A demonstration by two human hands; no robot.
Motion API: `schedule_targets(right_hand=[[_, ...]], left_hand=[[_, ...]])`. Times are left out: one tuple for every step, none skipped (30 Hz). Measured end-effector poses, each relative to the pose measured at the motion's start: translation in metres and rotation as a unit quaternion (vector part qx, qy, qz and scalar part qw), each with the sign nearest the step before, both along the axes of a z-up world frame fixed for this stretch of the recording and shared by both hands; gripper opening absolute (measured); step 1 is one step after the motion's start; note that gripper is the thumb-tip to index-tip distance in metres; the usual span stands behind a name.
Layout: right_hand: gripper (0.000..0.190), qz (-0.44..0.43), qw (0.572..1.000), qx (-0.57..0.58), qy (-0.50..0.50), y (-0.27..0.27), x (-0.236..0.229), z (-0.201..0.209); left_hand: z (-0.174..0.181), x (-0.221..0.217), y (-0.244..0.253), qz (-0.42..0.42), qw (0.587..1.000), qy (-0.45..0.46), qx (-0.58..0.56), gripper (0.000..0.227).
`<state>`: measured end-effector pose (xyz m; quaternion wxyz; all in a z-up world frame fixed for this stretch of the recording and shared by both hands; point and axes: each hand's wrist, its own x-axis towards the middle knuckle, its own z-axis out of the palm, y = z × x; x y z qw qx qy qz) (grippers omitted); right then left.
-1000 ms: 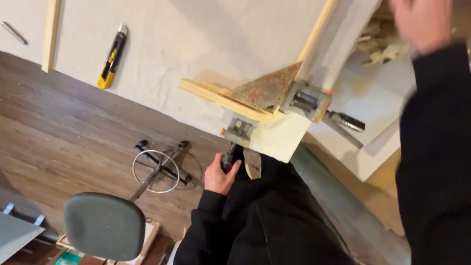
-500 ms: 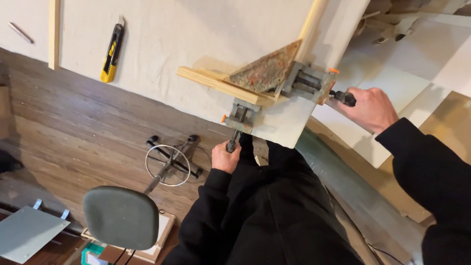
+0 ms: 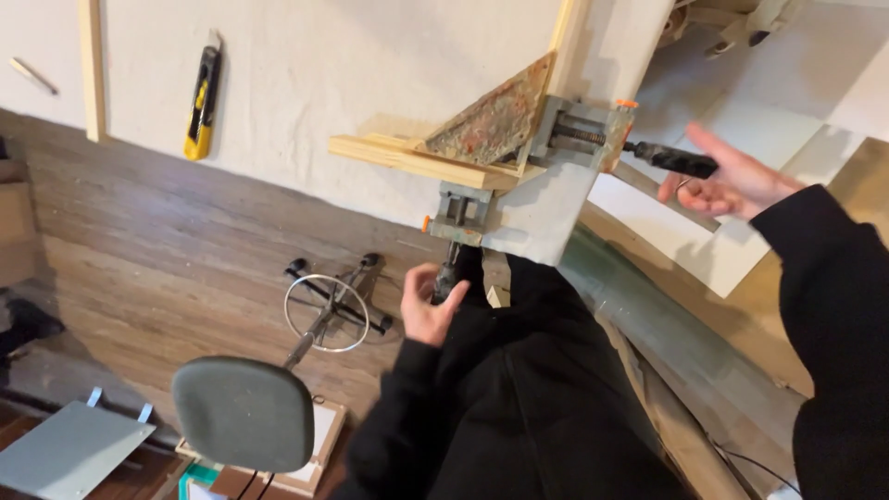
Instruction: Assembling wooden picture frame components using glue, corner clamps, and a hammer.
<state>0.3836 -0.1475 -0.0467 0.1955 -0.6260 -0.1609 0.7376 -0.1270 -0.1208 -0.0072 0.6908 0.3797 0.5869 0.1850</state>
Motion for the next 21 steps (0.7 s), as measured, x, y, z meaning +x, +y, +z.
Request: schedule_targets(right_hand=[[0.081,-0.028,0.991,-0.022,0.128,-0.013,0.011,-0.016],[0.081,-0.028,0.991,-0.023,0.127,-0.007,0.008,-0.01],[0.057,-0.113,0.978,-0.043,0.173,-0.007,-0.001,-0.004],[0.035,-0.197,0.954,-0.062,0.217,-0.006,-0.011,0.002],[0.035,-0.194,0.955,-0.061,0.216,-0.005,-0.007,0.001],[0.036,-0.172,0.968,-0.058,0.172,-0.004,-0.003,0.001],[0.04,-0.147,0.979,-0.054,0.131,0.0,-0.001,-0.001],[0.04,-0.143,0.98,-0.052,0.132,0.015,-0.015,0.024],[0.034,-0.079,0.997,0.021,0.002,0.019,-0.034,0.053],[0.032,-0.013,0.987,0.095,-0.126,0.024,-0.052,0.081],[0.032,-0.012,0.987,0.099,-0.127,0.026,-0.053,0.082],[0.028,-0.013,0.975,0.145,-0.168,0.028,-0.053,0.083],[0.027,-0.014,0.961,0.187,-0.203,0.028,-0.057,0.085],[0.027,-0.011,0.961,0.188,-0.201,0.025,-0.052,0.078],[0.027,-0.065,0.966,0.193,-0.157,0.019,-0.047,0.072],[0.028,-0.118,0.967,0.196,-0.113,0.013,-0.043,0.066],[0.028,-0.118,0.966,0.199,-0.113,0.014,-0.042,0.066],[0.028,-0.144,0.972,0.166,-0.087,0.016,-0.041,0.066],[0.027,-0.168,0.975,0.13,-0.062,0.016,-0.039,0.068],[0.027,-0.168,0.975,0.131,-0.063,0.022,-0.049,0.08],[0.029,-0.119,0.964,0.194,-0.135,0.026,-0.06,0.092]], left_hand=[[0.002,0.001,-0.015,0.026,0.986,0.087,0.137,0.034],[-0.003,0.004,-0.017,0.026,0.987,0.086,0.136,0.034],[-0.002,0.001,-0.025,0.044,0.975,0.128,0.175,0.032],[0.0,-0.002,-0.032,0.061,0.96,0.17,0.214,0.03],[-0.005,-0.003,-0.033,0.065,0.96,0.169,0.216,0.03],[-0.009,-0.004,-0.033,0.09,0.977,0.12,0.15,0.026],[-0.013,-0.006,-0.032,0.117,0.987,0.072,0.084,0.023],[-0.024,-0.01,-0.034,0.121,0.986,0.073,0.087,0.023],[-0.03,-0.018,-0.042,0.126,0.992,0.006,0.018,0.023],[-0.036,-0.025,-0.049,0.131,0.988,-0.061,-0.051,0.034],[-0.051,-0.028,-0.05,0.133,0.988,-0.063,-0.047,0.034],[-0.066,-0.03,-0.049,0.133,0.969,-0.175,-0.111,0.047],[-0.077,-0.036,-0.053,0.134,0.935,-0.28,-0.174,0.061],[-0.066,-0.034,-0.041,0.137,0.935,-0.278,-0.172,0.061],[-0.054,-0.032,-0.032,0.158,0.896,-0.33,-0.253,0.057],[-0.041,-0.03,-0.023,0.179,0.846,-0.378,-0.331,0.053],[-0.05,-0.037,-0.024,0.178,0.847,-0.379,-0.328,0.053],[-0.059,-0.043,-0.025,0.171,0.831,-0.398,-0.349,0.052],[-0.067,-0.048,-0.029,0.166,0.813,-0.417,-0.372,0.05],[-0.078,-0.051,-0.035,0.165,0.812,-0.418,-0.372,0.05],[-0.087,-0.055,-0.043,0.136,0.805,-0.459,-0.349,0.056]])
